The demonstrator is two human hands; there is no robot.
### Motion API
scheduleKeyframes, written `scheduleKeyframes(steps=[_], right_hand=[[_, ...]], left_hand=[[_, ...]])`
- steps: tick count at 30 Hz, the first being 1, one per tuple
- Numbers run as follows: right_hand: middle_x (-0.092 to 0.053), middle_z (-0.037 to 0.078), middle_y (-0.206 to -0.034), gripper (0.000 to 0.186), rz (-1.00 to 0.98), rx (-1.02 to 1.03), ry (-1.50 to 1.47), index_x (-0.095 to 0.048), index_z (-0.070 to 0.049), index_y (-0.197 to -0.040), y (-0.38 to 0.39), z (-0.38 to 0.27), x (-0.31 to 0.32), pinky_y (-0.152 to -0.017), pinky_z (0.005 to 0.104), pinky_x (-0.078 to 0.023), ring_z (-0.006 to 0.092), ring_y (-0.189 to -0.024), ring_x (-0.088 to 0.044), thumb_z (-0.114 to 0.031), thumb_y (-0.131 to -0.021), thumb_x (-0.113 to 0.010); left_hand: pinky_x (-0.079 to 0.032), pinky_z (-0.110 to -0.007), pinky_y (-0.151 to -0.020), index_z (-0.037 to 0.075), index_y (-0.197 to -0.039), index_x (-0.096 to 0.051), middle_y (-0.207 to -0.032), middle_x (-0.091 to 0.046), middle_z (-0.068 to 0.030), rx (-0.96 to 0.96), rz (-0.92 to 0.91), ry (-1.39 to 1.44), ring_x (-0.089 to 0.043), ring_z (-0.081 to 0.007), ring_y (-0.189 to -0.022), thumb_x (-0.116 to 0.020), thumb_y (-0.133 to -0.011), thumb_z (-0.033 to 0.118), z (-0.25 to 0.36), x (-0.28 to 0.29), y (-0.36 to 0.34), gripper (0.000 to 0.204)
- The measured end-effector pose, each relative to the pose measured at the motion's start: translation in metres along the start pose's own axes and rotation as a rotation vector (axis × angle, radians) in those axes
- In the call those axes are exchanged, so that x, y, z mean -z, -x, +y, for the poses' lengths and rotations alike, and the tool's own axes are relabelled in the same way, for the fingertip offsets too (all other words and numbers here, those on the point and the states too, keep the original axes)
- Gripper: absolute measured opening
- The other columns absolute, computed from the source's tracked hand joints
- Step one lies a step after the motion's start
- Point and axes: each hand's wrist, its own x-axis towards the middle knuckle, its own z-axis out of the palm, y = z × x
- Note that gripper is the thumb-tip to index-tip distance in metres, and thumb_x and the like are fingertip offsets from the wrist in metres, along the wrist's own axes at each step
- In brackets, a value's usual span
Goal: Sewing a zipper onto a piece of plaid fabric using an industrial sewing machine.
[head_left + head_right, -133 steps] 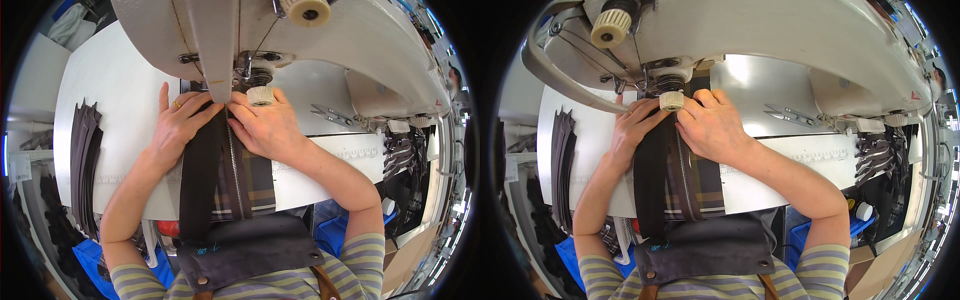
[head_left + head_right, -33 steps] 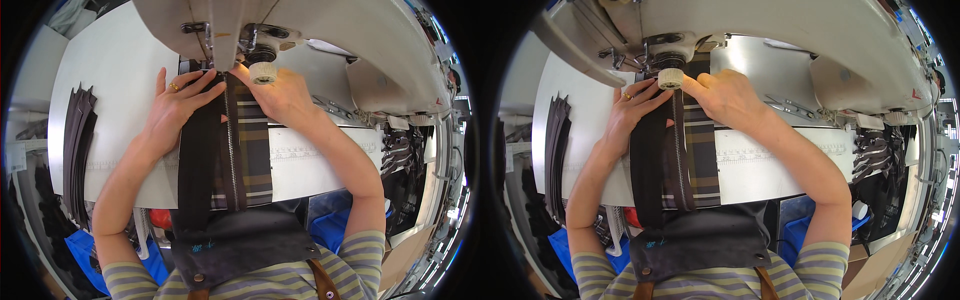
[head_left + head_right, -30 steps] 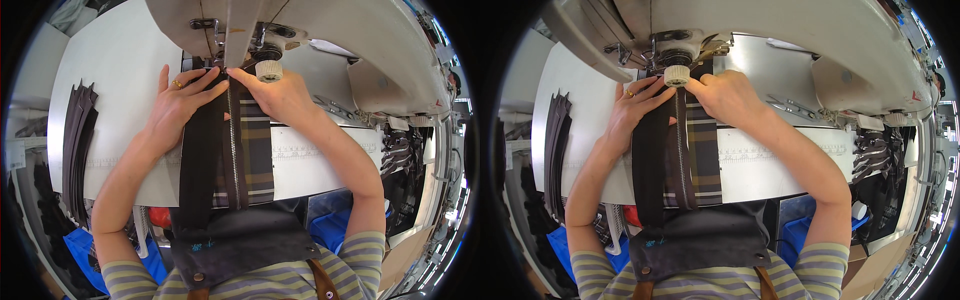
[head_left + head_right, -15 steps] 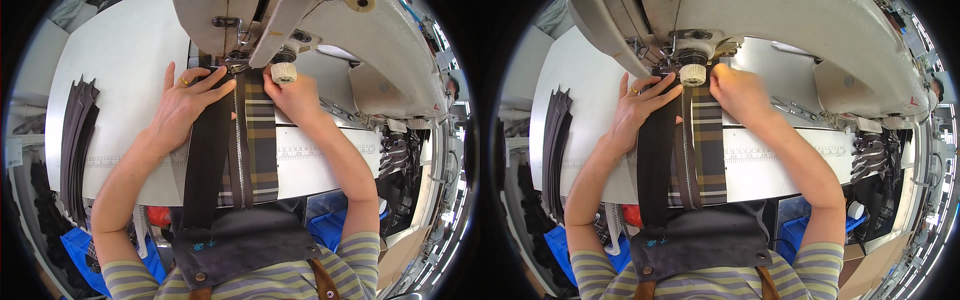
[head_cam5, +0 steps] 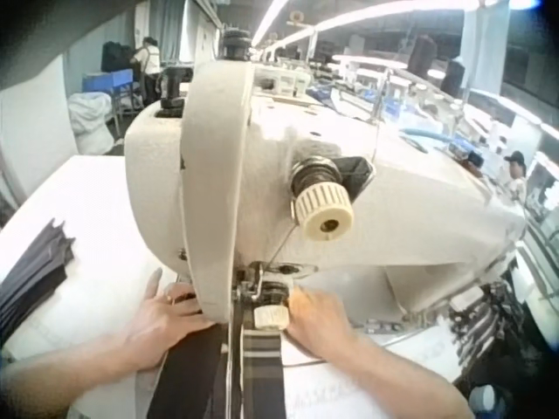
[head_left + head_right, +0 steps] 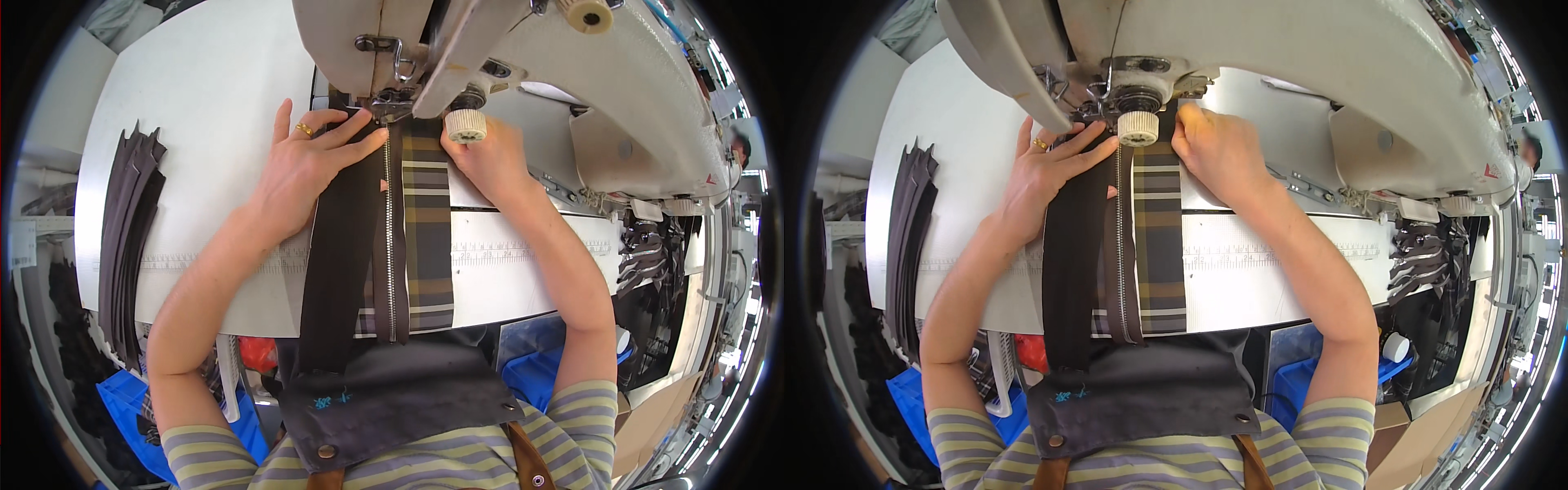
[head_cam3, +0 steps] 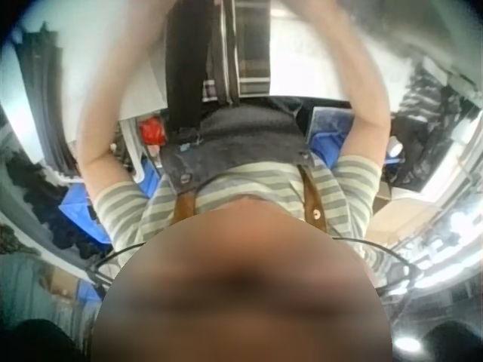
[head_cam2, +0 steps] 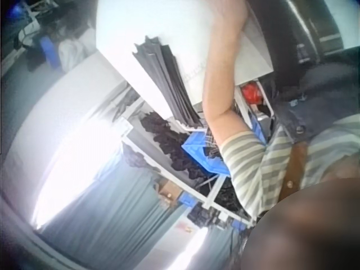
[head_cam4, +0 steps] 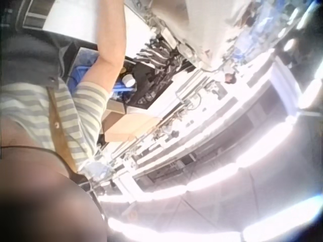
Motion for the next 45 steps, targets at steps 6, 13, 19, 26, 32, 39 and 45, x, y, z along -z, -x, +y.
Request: scheduleKeyframes(steps=[6,13,19,26,32,39,45], right_hand=[[-0.064,0.009,-0.069,0.016,-0.003,0.020,-0.009,-0.062,-0.008,-0.080,0.005,0.000,0.012,-0.055,0.0419,-0.048,0.0309,-0.059,-0.061,-0.020,-0.089,-0.059],[-0.065,0.006,-0.080,0.013,-0.041,0.012,0.184,-0.069,-0.010,-0.084,0.000,-0.008,0.026,-0.063,0.0391,-0.048,0.0278,-0.073,-0.063,-0.021,-0.087,-0.062],[-0.063,0.002,-0.093,0.021,0.119,0.244,-0.114,-0.068,-0.006,-0.097,0.010,-0.037,0.008,-0.075,0.0354,-0.047,0.0225,-0.087,-0.057,-0.014,-0.078,-0.072],[-0.065,0.001,-0.099,0.028,0.021,0.263,-0.148,-0.068,-0.004,-0.104,0.010,-0.039,-0.002,-0.079,0.0338,-0.045,0.0207,-0.090,-0.056,-0.015,-0.078,-0.073],[-0.066,0.000,-0.102,0.028,-0.011,0.268,-0.149,-0.068,-0.005,-0.103,0.009,-0.036,-0.003,-0.081,0.0350,-0.043,0.0203,-0.090,-0.056,-0.015,-0.078,-0.072],[-0.066,-0.002,-0.107,0.031,0.021,0.304,-0.074,-0.068,-0.007,-0.101,0.016,-0.041,0.002,-0.080,0.0342,-0.042,0.0194,-0.089,-0.054,-0.011,-0.071,-0.071],[-0.067,-0.002,-0.107,0.029,0.019,0.292,-0.129,-0.069,-0.007,-0.101,0.008,-0.031,-0.006,-0.079,0.0347,-0.042,0.0207,-0.088,-0.054,-0.008,-0.071,-0.070]], left_hand=[[-0.017,-0.059,-0.112,0.020,-0.127,-0.063,-0.134,-0.058,-0.0091,-0.006,-0.012,-0.036,-0.052,-0.0295,-0.121,-0.075,-0.075,0.028,0.003,-0.001,0.002,0.053],[-0.015,-0.060,-0.112,0.020,-0.126,-0.064,-0.134,-0.058,-0.0072,0.003,-0.003,-0.045,-0.052,-0.0278,-0.122,-0.073,-0.077,0.027,0.004,-0.001,0.004,0.051],[-0.017,-0.061,-0.111,0.019,-0.120,-0.067,-0.126,-0.063,-0.0037,-0.075,0.056,-0.078,-0.058,-0.0201,-0.114,-0.060,-0.078,0.009,0.002,-0.003,0.009,0.044],[-0.020,-0.063,-0.109,0.019,-0.115,-0.069,-0.122,-0.065,-0.0040,-0.092,0.127,-0.045,-0.061,-0.0190,-0.109,-0.058,-0.075,0.001,0.002,-0.002,0.009,0.045],[-0.012,-0.059,-0.113,0.021,-0.119,-0.069,-0.128,-0.063,-0.0019,-0.048,-0.010,-0.052,-0.057,-0.0210,-0.115,-0.056,-0.076,0.001,0.005,0.004,0.008,0.049],[-0.014,-0.061,-0.113,0.021,-0.124,-0.065,-0.134,-0.059,-0.0015,0.003,-0.072,0.047,-0.053,-0.0244,-0.118,-0.055,-0.068,-0.009,0.005,0.006,0.009,0.064],[-0.014,-0.058,-0.114,0.018,-0.124,-0.065,-0.134,-0.059,-0.0021,0.012,-0.039,0.041,-0.053,-0.0262,-0.118,-0.054,-0.069,-0.010,0.000,0.003,0.002,0.063]])
